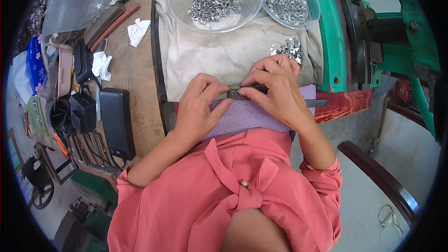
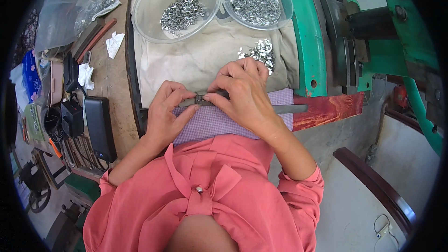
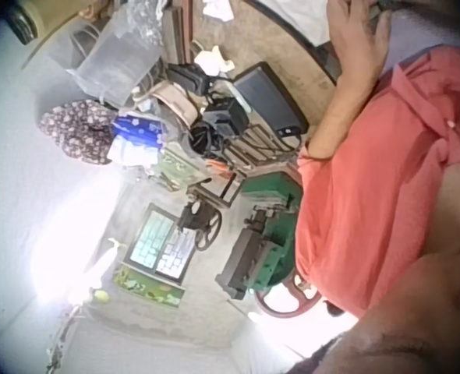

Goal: The person operates a green manual press machine to process small metal pieces, then manually assembles them into a long, segmented metal strip. They pick individual pieces from a pile and carefully insert them into the strip's slots, working methodically to fill the length of the component.

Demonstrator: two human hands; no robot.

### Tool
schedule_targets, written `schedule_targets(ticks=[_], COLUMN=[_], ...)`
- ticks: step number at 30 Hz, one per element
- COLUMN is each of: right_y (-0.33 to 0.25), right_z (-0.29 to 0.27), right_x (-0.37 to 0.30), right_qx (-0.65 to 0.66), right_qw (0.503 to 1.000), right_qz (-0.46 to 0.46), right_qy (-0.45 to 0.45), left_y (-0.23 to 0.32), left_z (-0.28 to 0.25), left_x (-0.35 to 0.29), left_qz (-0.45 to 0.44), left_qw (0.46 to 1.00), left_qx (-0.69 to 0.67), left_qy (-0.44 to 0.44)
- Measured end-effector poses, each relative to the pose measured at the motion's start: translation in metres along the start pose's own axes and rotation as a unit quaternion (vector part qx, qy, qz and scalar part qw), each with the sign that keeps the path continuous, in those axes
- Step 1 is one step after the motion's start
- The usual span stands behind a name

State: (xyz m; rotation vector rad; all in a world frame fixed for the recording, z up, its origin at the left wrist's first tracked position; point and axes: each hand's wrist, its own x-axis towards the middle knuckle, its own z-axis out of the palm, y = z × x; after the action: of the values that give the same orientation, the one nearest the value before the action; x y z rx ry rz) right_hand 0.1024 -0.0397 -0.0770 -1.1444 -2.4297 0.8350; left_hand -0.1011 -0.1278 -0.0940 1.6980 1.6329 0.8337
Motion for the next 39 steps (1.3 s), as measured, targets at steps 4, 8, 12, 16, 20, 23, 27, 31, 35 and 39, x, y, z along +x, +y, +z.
schedule_targets(ticks=[4,8,12,16,20,23,27,31,35,39], right_y=[0.002,0.002,-0.002,-0.002,0.002,0.006,0.011,0.018,0.017,0.016], right_z=[-0.002,-0.002,0.001,0.002,-0.001,-0.014,-0.028,-0.025,-0.022,-0.019], right_x=[0.000,0.001,0.002,0.002,0.000,-0.003,-0.015,-0.030,-0.033,-0.033], right_qx=[0.001,0.006,0.006,0.015,0.043,0.056,0.021,0.007,0.004,-0.009], right_qw=[1.000,1.000,1.000,1.000,0.999,0.998,0.997,0.997,0.997,0.997], right_qz=[0.004,0.008,0.006,0.013,0.020,0.026,0.052,0.066,0.065,0.058], right_qy=[-0.009,-0.012,-0.003,-0.003,-0.005,0.023,0.054,0.045,0.042,0.049], left_y=[0.000,0.000,0.000,0.000,0.001,0.001,-0.001,-0.001,0.001,0.001], left_z=[0.000,0.000,0.000,-0.001,-0.001,-0.001,-0.001,0.000,0.002,0.001], left_x=[0.000,0.000,0.001,0.000,0.001,0.001,0.000,0.000,0.001,0.001], left_qz=[0.002,0.005,0.001,-0.002,-0.004,-0.002,0.000,-0.002,-0.005,-0.006], left_qw=[1.000,1.000,1.000,1.000,1.000,1.000,1.000,1.000,1.000,1.000], left_qx=[-0.001,0.003,0.006,-0.002,-0.003,-0.004,0.000,-0.003,-0.018,-0.014], left_qy=[0.000,0.001,-0.003,-0.004,-0.005,-0.007,-0.003,-0.005,0.012,0.006])
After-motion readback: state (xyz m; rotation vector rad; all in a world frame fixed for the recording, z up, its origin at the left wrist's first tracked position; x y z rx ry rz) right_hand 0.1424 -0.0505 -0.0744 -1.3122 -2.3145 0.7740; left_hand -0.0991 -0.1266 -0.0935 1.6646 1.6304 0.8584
